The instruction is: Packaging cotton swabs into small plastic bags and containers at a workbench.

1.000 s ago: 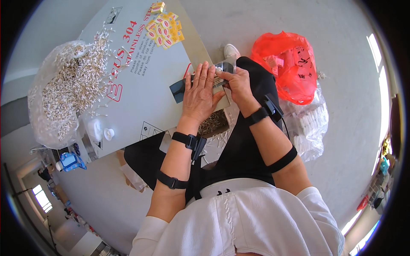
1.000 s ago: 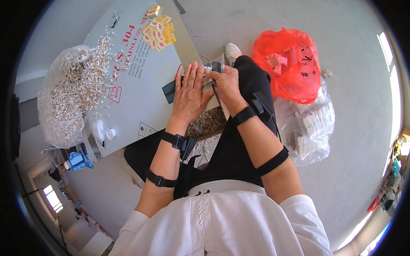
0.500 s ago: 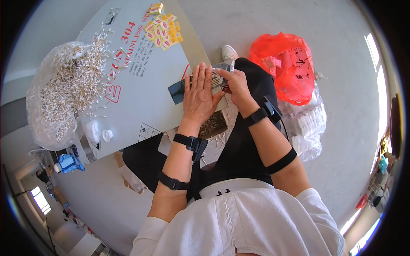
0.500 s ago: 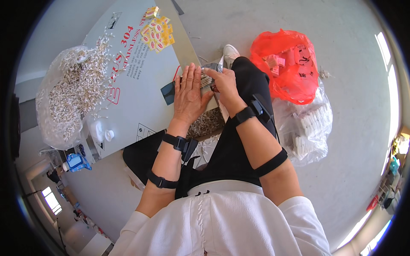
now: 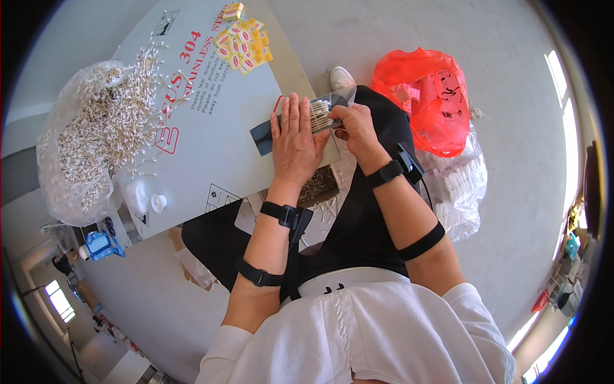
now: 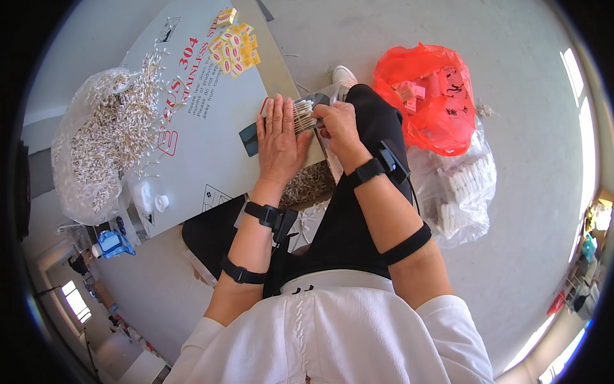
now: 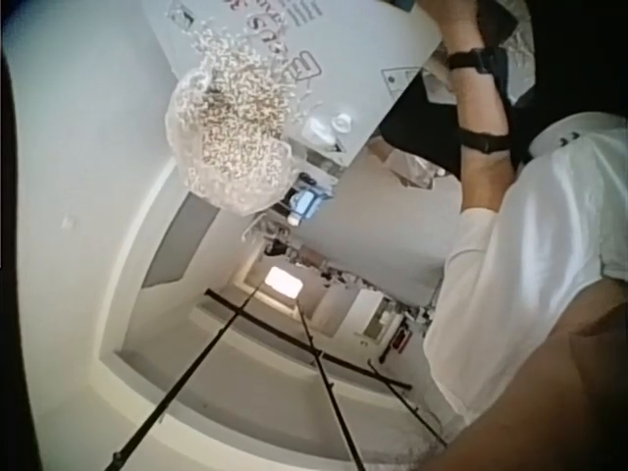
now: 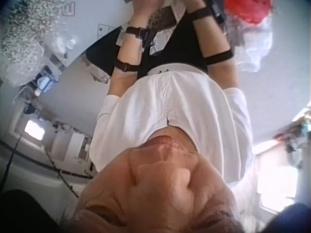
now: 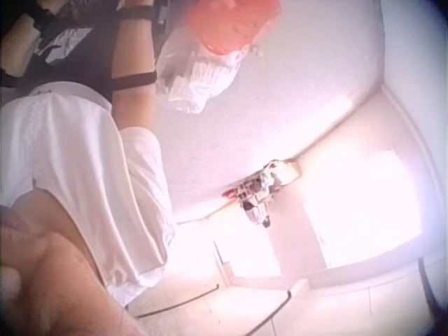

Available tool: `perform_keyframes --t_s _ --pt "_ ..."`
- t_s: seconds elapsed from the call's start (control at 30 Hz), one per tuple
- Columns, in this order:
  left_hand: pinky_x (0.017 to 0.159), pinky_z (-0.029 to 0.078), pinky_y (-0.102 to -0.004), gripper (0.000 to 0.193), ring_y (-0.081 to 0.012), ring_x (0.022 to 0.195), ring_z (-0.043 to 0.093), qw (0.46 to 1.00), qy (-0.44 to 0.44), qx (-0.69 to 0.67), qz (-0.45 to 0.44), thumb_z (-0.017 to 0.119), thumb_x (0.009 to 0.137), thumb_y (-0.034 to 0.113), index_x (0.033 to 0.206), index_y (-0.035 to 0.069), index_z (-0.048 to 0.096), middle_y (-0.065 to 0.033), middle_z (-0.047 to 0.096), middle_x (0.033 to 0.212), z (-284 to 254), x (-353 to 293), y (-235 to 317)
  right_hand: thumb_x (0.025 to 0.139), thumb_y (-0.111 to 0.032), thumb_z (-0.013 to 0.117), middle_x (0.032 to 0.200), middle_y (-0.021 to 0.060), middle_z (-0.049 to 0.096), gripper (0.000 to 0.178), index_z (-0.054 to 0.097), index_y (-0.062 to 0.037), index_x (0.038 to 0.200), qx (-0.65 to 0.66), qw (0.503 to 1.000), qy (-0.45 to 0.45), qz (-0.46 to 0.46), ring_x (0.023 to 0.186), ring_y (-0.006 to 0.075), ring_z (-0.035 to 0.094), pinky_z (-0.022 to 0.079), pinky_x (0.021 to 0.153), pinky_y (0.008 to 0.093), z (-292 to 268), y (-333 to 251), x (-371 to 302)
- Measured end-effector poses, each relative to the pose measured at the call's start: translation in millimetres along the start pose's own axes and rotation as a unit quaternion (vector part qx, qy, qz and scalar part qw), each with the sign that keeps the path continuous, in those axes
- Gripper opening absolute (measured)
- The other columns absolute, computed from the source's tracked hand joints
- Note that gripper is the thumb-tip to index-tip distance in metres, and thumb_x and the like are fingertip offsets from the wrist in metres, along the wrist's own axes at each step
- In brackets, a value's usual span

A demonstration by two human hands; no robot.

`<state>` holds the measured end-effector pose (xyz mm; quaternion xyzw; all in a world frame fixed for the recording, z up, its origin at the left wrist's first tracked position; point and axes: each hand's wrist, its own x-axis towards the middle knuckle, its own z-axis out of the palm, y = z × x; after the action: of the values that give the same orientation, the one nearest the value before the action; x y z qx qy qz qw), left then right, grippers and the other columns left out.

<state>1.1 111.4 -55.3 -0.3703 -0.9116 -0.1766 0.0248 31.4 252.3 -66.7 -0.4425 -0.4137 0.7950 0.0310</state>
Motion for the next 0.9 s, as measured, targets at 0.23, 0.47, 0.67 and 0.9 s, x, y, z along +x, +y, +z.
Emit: perform_keyframes --t_s 0.23,0.47,0.67,0.9 --pt "0.113 0.014 -0.0508 0.063 -0.0335 0.141 0.021 0.999 -0.032 0.027 0.011 0.055 0.09 0.038 0.143 0.011 0.035 -0.0185 0.026 0.151 -6 1 2 0.072 -0.004 0.065 0.063 -0.0012 0.055 0.007 0.06 -0.0079 0.069 -0.019 1.0 -0.021 -0.013 0.05 0.0087 0.048 0.036 0.042 0.0224 -5 7 6" --pt "0.105 0.028 -0.0488 0.035 -0.0336 0.126 0.04 0.988 0.118 -0.098 0.023 0.062 0.083 0.015 0.117 0.01 0.057 -0.0143 0.048 0.13 -11 9 -7 0.073 -0.007 0.066 0.063 -0.0018 0.054 0.006 0.061 -0.0086 0.071 -0.025 0.999 -0.033 -0.008 0.051 0.0082 0.048 0.037 0.043 0.0231 -6 3 1" --pt "0.089 0.041 -0.0401 0.026 -0.0302 0.104 0.05 0.941 0.19 -0.254 -0.118 0.059 0.075 -0.004 0.1 0.005 0.058 -0.011 0.058 0.104 -8 22 -13 0.075 -0.021 0.072 0.065 -0.0031 0.056 0.013 0.062 -0.0119 0.075 0.003 1.0 -0.017 0.026 0.054 0.0079 0.049 0.038 0.05 0.0246 0 -6 -9" --pt "0.074 0.046 -0.0374 0.013 -0.0268 0.086 0.054 0.955 0.13 -0.214 -0.159 0.064 0.072 -0.002 0.081 0.007 0.059 -0.0064 0.056 0.081 -8 5 -22 0.076 -0.022 0.074 0.065 -0.0037 0.056 0.016 0.062 -0.0122 0.075 -0.046 0.998 -0.011 0.033 0.054 0.0084 0.049 0.036 0.05 0.0255 -1 -6 0"
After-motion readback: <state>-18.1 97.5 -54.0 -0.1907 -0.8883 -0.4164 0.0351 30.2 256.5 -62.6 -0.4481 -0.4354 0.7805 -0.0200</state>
